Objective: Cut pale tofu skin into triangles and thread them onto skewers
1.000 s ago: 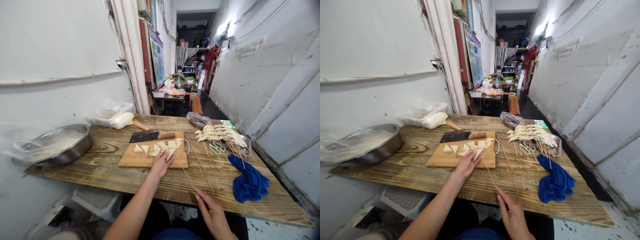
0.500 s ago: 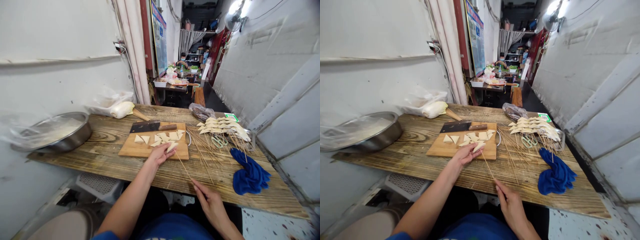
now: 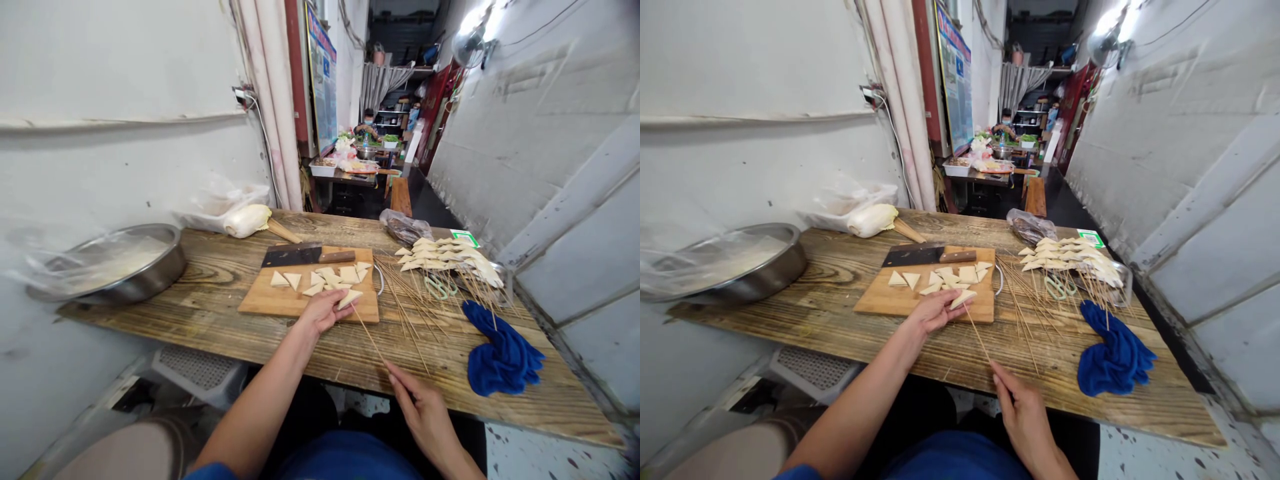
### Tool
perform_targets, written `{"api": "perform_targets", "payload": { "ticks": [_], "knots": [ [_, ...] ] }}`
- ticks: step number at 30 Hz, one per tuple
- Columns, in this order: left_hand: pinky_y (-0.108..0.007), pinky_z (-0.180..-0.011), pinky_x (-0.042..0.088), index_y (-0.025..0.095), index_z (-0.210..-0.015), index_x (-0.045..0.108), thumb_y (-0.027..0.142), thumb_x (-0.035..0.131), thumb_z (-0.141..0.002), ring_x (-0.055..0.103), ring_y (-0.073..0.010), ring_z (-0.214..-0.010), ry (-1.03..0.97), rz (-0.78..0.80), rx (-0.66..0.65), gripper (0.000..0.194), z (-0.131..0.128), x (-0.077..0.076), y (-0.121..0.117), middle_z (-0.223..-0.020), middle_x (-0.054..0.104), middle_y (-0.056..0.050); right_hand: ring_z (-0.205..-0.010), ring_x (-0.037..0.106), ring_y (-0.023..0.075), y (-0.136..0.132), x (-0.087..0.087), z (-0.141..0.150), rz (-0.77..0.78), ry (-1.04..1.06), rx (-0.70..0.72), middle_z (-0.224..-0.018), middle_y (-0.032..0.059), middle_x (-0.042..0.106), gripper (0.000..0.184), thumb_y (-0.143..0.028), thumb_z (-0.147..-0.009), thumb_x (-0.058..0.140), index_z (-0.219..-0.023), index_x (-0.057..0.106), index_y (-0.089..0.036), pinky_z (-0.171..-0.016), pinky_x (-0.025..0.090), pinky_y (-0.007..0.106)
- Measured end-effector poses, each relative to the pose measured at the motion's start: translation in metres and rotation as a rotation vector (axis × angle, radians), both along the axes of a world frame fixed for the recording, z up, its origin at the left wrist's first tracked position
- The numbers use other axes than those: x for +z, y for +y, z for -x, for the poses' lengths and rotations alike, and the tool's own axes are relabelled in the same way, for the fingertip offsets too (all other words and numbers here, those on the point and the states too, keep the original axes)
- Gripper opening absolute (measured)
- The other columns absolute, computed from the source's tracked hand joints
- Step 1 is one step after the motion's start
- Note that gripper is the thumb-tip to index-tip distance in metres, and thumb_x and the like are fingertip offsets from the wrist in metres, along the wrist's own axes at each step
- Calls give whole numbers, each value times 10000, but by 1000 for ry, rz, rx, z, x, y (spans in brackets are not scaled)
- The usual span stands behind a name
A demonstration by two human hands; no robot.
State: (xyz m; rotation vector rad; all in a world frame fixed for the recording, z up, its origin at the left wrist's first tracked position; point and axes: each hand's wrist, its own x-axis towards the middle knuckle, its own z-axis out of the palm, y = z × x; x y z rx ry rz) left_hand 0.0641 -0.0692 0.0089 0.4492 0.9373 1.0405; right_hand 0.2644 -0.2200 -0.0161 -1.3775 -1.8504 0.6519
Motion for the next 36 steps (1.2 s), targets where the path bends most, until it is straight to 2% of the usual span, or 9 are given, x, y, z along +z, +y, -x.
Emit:
{"api": "perform_targets", "payload": {
  "ticks": [5,10,12,17,21,30,36],
  "knots": [
    [-301,-638,571,61,-847,592,73,545,-797,669,-200,-747,16,-9,-18,70,-1,3,-3,-842,675,-136,-996,618,196,-3,-1,1,48,-15,-15,-1059,90,663,368,-338,-897,412,-1160,600,-163,-861,503,302],
    [-296,-634,568,60,-810,596,71,541,-801,668,-187,-706,40,-29,-56,57,-2,4,-5,-798,675,-128,-758,676,195,-6,0,8,70,-27,-25,-723,84,700,435,-362,-915,352,-1183,573,-101,-697,551,268],
    [-301,-648,567,60,-797,600,79,549,-798,669,-190,-721,38,-44,-77,55,-2,5,-6,-815,677,-135,-740,677,190,-6,2,11,38,-34,-30,-777,99,706,435,-355,-915,348,-1172,576,-87,-692,550,260],
    [-304,-697,562,57,-767,630,108,594,-778,662,-176,-731,34,-81,-144,63,-4,13,-16,-818,679,-128,-899,655,176,-5,5,17,-71,-30,-34,-1001,119,681,374,-314,-906,388,-1123,598,-93,-787,524,228],
    [-287,-707,557,69,-797,653,150,657,-738,660,-186,-774,-17,-148,-243,101,-5,24,-31,-857,681,-127,-865,666,173,-3,4,22,-139,-8,-67,-975,99,691,327,-294,-909,393,-1065,625,-125,-771,535,220],
    [-268,-706,542,88,-827,680,261,748,-646,653,-199,-805,1,-251,-263,260,-8,45,-47,-866,686,-126,-931,643,177,-3,-3,19,-390,-67,3,-1041,86,670,342,-170,-886,405,-1202,536,-163,-797,533,230],
    [-286,-726,534,90,-835,683,300,766,-615,641,-205,-827,-6,-256,-269,315,-11,50,-53,-917,680,-133,-901,654,170,-3,-5,21,-391,-65,0,-1054,87,664,351,-145,-883,393,-1207,530,-156,-764,543,214]
  ]
}}
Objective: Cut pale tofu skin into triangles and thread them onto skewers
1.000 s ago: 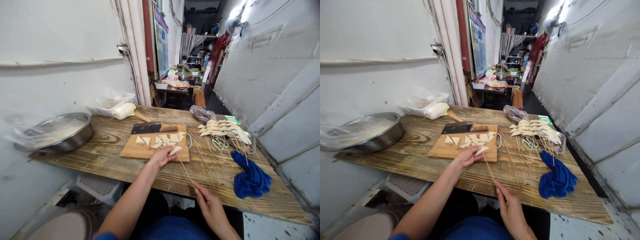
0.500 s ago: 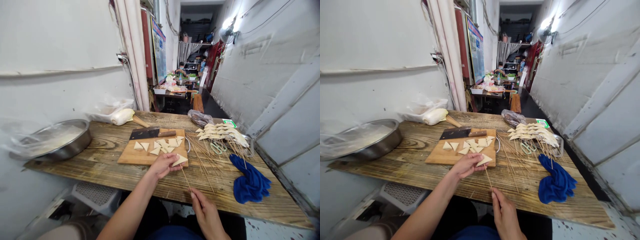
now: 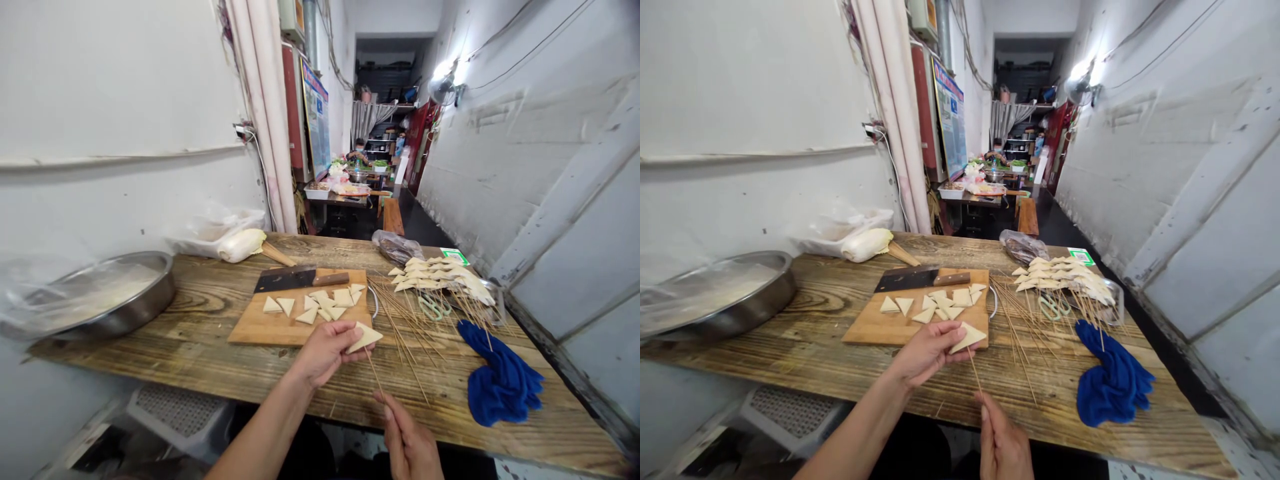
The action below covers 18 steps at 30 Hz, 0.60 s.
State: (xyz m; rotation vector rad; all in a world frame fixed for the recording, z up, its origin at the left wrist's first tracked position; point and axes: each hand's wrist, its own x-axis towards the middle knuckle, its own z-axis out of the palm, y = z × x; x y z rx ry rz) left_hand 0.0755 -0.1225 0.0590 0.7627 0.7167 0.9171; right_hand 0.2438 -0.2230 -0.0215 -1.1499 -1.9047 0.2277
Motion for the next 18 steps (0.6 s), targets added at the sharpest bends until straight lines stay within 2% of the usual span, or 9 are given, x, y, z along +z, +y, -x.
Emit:
{"api": "perform_targets", "payload": {
  "ticks": [6,11,15,18],
  "knots": [
    [-289,-741,527,83,-861,679,322,766,-611,634,-202,-829,15,-15,5,356,-2,1,-2,-917,678,-140,-930,645,172,0,-1,1,-32,-22,-10,-1061,97,661,349,-130,-881,393,-1212,504,-142,-773,540,216],
    [-296,-746,524,89,-844,682,323,771,-602,632,-193,-807,-1,-14,1,348,-4,2,-6,-902,680,-134,-874,664,183,0,-5,6,-29,0,-50,-1032,101,672,333,-165,-893,376,-1186,535,-152,-752,553,237],
    [-286,-726,519,85,-829,685,328,776,-591,627,-179,-768,11,-19,3,352,-5,6,-8,-847,680,-129,-864,667,186,1,-11,12,-90,88,-94,-993,92,687,323,-170,-891,380,-1175,535,-164,-739,556,242],
    [-291,-716,517,91,-812,690,338,781,-579,624,-180,-753,18,-20,8,351,-4,7,-8,-816,675,-113,-855,669,186,4,-5,14,-153,79,-85,-968,96,692,315,-158,-880,405,-1173,522,-164,-728,554,236]
  ]
}}
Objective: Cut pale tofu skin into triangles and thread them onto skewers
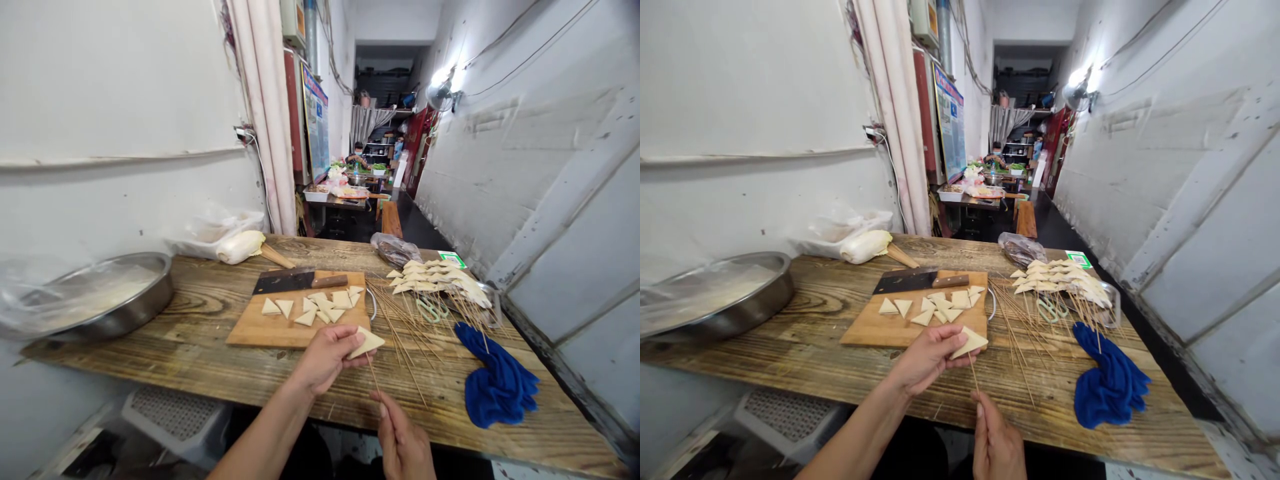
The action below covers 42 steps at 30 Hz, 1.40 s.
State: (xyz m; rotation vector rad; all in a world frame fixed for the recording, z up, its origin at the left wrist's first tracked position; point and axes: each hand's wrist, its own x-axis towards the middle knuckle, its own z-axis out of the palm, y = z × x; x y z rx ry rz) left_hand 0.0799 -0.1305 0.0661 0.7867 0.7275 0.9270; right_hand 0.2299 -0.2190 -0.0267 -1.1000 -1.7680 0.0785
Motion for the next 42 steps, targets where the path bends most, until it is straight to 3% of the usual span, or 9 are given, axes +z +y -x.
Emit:
{"api": "perform_targets", "payload": {
  "ticks": [6,11,13,17,20,24,31,37,42],
  "knots": [
    [-266,-695,495,103,-793,697,357,765,-596,608,-159,-709,-10,-25,-29,328,-13,-13,-7,-777,669,-95,-669,679,149,13,24,3,-2,-39,-25,-824,78,705,232,-159,-895,373,-1040,554,-145,-585,536,185],
    [-247,-644,466,108,-857,673,398,720,-640,569,-128,-641,36,-21,-39,365,-21,-36,-8,-777,654,-81,-560,644,150,29,25,-2,113,-79,-45,-701,63,680,281,-245,-921,320,-917,586,-152,-503,494,209],
    [-289,-682,468,137,-939,654,416,680,-677,584,-166,-688,232,-100,122,383,-10,-46,1,-782,648,-74,-574,642,156,33,21,-9,156,-81,-34,-714,68,678,304,-286,-925,317,-906,593,-159,-525,497,219],
    [-363,-928,362,187,-1007,636,340,623,-733,518,-265,-1007,918,-498,654,314,32,-63,30,-988,617,-114,-533,607,151,35,13,-22,285,-43,-30,-634,47,638,356,-372,-925,320,-907,613,-172,-508,482,215],
    [-419,-950,300,139,-993,629,345,623,-724,451,-328,-1071,1369,-560,656,339,55,-69,51,-1074,563,-181,-479,563,146,34,10,-25,351,-12,-24,-513,10,549,393,-415,-919,319,-880,625,-170,-458,448,206],
    [-373,-852,337,128,-810,623,327,659,-684,515,-302,-944,1528,-561,492,238,64,-70,66,-929,604,-172,-494,550,140,34,5,-24,393,9,-6,-517,-1,520,385,-405,-918,327,-897,624,-161,-466,432,201],
    [-239,-572,333,171,-721,550,197,669,-644,514,-148,-585,1255,-516,447,144,72,-64,69,-596,550,6,-533,555,141,32,-3,-25,475,53,31,-544,-3,513,371,-384,-920,326,-919,615,-152,-493,431,202],
    [-218,-574,470,152,-871,531,162,718,-634,584,-108,-554,176,-18,370,302,49,-68,55,-653,624,-6,-544,575,142,25,8,-16,449,49,100,-530,0,542,347,-347,-925,324,-925,615,-159,-517,445,197],
    [-258,-664,538,151,-905,525,77,642,-720,656,-142,-693,-156,242,333,231,21,-72,41,-784,677,-64,-636,623,142,16,16,-6,396,-15,173,-699,42,643,304,-277,-924,324,-911,605,-161,-601,457,206]
  ]
}}
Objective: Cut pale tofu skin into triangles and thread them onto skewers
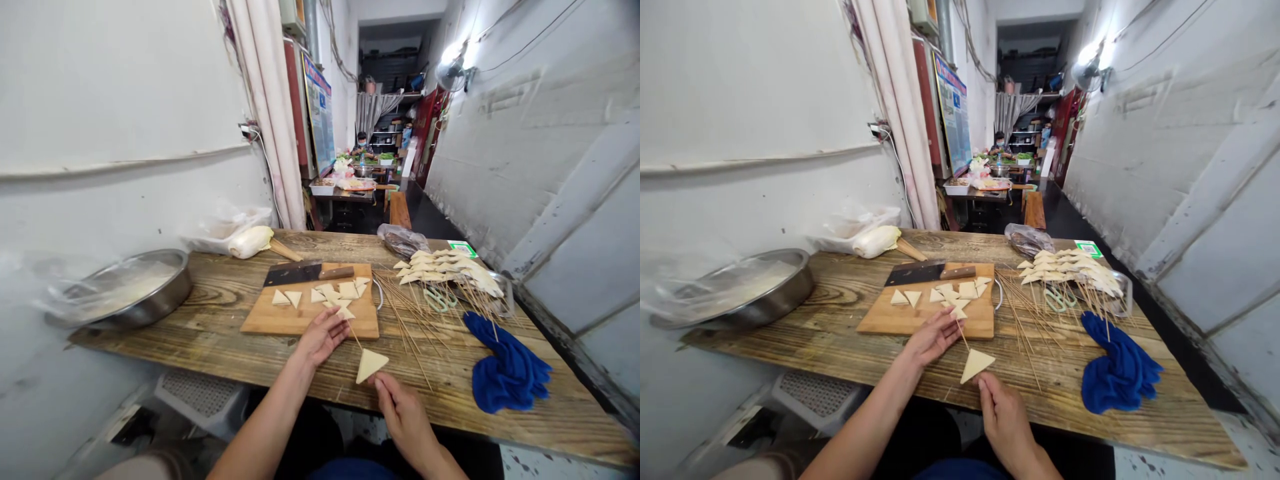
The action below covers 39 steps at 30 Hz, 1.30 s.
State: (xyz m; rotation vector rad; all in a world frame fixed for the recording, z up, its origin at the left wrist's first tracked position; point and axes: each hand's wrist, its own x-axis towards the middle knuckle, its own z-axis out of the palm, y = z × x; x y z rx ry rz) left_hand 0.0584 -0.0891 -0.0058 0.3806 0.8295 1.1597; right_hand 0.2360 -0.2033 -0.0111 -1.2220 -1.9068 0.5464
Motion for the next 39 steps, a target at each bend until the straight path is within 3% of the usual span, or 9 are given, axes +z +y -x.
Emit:
{"api": "perform_targets", "payload": {
  "ticks": [5,16,29,39],
  "knots": [
    [-249,-688,547,92,-856,552,108,567,-793,666,-162,-749,-87,135,5,67,-7,12,-1,-822,680,-131,-665,633,151,-4,-3,-2,24,-14,-11,-769,64,673,290,-261,-924,319,-891,589,-162,-620,453,216],
    [-415,-825,512,156,-970,508,133,521,-827,639,-217,-931,-89,87,-42,145,-10,22,-7,-999,653,-145,-753,644,168,3,-8,-2,113,-15,2,-891,88,684,327,-277,-928,305,-991,602,-155,-686,454,239],
    [-423,-845,503,153,-1028,481,109,523,-824,627,-224,-962,-93,63,-49,213,-17,28,-13,-1005,647,-165,-636,616,148,7,-8,-2,88,-15,-37,-732,54,658,342,-288,-927,311,-966,617,-141,-594,430,219],
    [-403,-824,513,159,-1032,473,114,493,-839,634,-228,-947,-90,73,-15,200,-21,29,-15,-1000,646,-165,-637,617,153,2,-3,-1,75,-14,-46,-714,60,654,347,-285,-921,317,-966,626,-134,-626,459,217]
  ]
}}
